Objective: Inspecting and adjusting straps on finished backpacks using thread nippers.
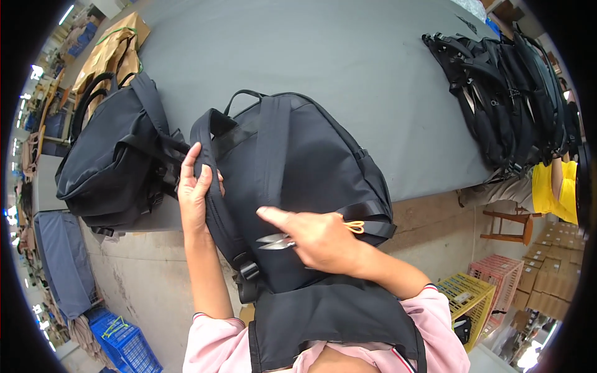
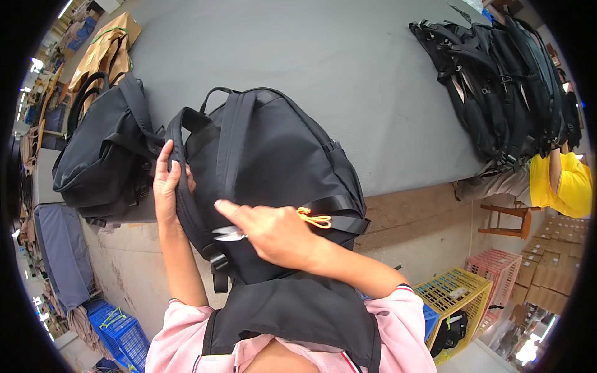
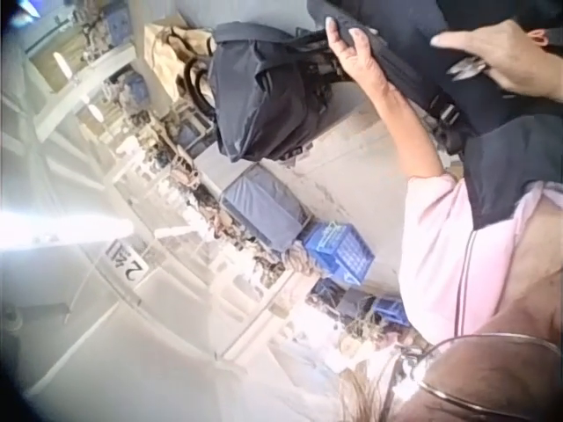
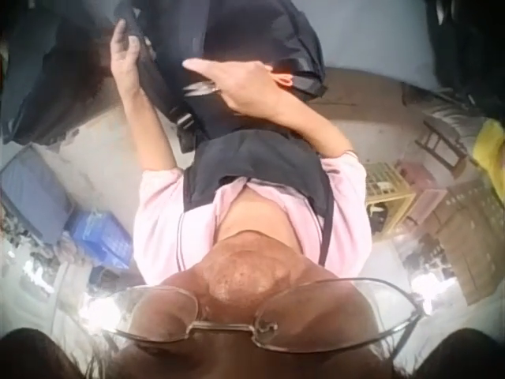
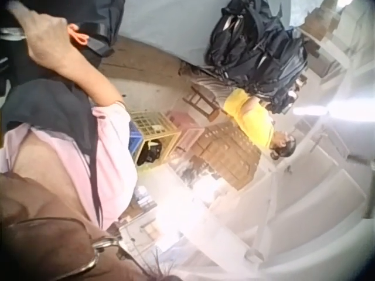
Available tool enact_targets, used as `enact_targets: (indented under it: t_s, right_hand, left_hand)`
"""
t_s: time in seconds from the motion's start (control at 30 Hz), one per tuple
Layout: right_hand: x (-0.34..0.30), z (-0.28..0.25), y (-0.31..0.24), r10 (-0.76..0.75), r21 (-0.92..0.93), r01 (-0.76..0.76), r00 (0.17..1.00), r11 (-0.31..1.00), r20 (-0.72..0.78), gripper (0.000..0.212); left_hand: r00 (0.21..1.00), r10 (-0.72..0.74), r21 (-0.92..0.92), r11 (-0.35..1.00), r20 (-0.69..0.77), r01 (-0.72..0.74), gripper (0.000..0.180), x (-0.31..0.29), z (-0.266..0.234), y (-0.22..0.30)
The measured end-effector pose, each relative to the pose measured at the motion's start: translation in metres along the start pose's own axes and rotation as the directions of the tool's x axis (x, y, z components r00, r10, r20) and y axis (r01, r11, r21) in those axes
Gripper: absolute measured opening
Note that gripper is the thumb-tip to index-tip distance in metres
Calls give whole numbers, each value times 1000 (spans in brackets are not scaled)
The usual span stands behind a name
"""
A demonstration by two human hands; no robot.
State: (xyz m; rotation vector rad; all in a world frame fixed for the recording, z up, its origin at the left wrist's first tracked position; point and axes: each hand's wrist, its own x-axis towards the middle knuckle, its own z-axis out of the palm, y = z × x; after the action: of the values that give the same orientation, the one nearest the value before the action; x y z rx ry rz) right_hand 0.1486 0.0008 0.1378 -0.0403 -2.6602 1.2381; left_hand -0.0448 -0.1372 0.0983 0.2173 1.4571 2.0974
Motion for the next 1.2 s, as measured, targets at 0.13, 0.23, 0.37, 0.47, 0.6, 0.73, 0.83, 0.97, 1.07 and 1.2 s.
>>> enact_targets:
  t_s: [0.13, 0.23, 0.37, 0.47, 0.6, 0.73, 0.83, 0.97, 1.07, 1.2]
  right_hand:
    - [7, -14, 14, -47, 72, 56, 991, 996, -123, 58]
    - [26, -71, 31, 142, 339, -51, 958, 940, -248, 48]
    - [57, -130, 95, 445, 715, -112, 844, 690, -298, 43]
    - [66, -136, 118, 506, 788, -160, 836, 595, -212, 41]
    - [62, -132, 117, 567, 866, -186, 813, 465, -130, 39]
    - [52, -142, 124, 514, 850, -199, 852, 488, -96, 43]
    - [50, -144, 109, 515, 835, -184, 847, 519, -133, 43]
    - [56, -135, 87, 517, 861, -162, 846, 482, -130, 42]
    - [58, -134, 88, 553, 839, -189, 820, 510, -152, 40]
    - [58, -137, 64, 476, 758, -237, 872, 607, -109, 36]
  left_hand:
    - [1000, -2, 24, 1000, -14, 3, 51, 11, 3, -14]
    - [997, 55, 121, 991, -47, -49, 50, 31, -5, -4]
    - [994, 48, 115, 993, -100, -36, 49, 87, -15, -14]
    - [988, 7, 71, 997, -154, 4, 51, 113, -31, -25]
    - [979, -8, 83, 996, -202, 25, 52, 109, -24, -22]
    - [991, -51, 33, 998, -127, 55, 56, 95, -33, -10]
    - [993, -64, -3, 998, -102, 64, 56, 92, -34, -6]
    - [992, -49, 0, 999, -113, 50, 55, 93, -27, -7]
    - [982, -39, 33, 998, -182, 45, 54, 95, -19, -4]
    - [991, -104, -73, 992, -80, 98, 54, 71, -22, 10]
